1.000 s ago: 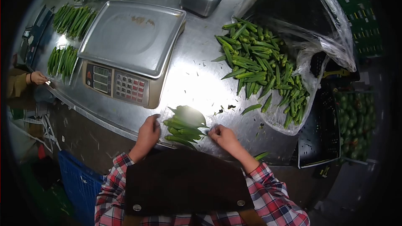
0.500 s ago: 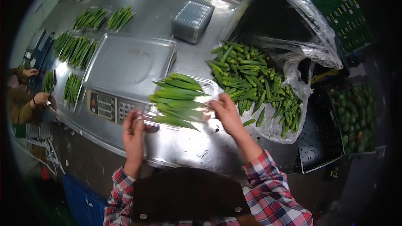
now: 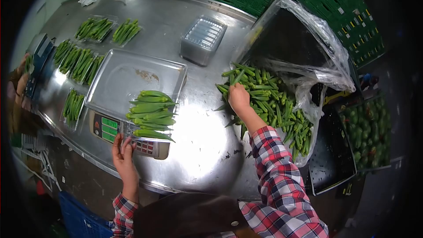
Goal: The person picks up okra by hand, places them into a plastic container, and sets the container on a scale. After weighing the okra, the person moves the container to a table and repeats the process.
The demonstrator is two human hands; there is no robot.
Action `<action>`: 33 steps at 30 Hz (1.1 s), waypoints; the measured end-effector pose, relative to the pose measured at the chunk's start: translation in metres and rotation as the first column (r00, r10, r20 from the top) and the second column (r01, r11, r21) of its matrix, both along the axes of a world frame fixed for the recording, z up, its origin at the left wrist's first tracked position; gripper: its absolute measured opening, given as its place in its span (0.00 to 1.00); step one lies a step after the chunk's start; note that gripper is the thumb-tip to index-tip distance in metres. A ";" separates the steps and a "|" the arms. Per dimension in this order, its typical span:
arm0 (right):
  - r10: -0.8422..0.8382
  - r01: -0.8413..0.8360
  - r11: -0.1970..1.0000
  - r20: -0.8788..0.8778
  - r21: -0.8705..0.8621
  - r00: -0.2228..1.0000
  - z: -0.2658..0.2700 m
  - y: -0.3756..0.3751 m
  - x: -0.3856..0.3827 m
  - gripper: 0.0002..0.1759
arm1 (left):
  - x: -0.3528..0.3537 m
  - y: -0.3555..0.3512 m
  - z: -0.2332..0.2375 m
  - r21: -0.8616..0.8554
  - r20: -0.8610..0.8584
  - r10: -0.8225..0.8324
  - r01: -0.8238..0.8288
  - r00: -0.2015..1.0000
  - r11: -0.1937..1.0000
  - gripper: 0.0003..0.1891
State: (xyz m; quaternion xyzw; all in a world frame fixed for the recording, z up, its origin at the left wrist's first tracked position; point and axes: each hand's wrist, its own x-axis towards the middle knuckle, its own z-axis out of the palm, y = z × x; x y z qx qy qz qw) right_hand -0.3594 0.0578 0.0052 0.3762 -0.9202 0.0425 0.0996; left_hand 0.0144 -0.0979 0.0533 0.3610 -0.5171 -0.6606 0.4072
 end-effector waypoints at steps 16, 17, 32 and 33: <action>-0.180 0.092 0.951 0.285 0.297 0.942 0.025 -0.032 -0.003 0.15 | 0.048 0.052 -0.047 -0.213 0.337 -0.056 0.133 0.940 0.968 0.16; -0.105 0.066 0.984 0.241 0.167 0.965 0.031 -0.028 -0.001 0.15 | 0.053 0.059 -0.049 -0.279 0.412 -0.066 0.195 0.909 0.940 0.16; 0.729 -0.578 0.664 0.241 -0.475 0.640 0.139 -0.133 0.120 0.10 | 0.069 0.073 -0.085 -0.653 0.557 -0.008 0.444 0.830 0.614 0.09; 0.742 -0.601 0.650 0.216 -0.464 0.635 0.134 -0.137 0.121 0.10 | 0.070 0.073 -0.084 -0.599 0.540 -0.029 0.408 0.841 0.689 0.09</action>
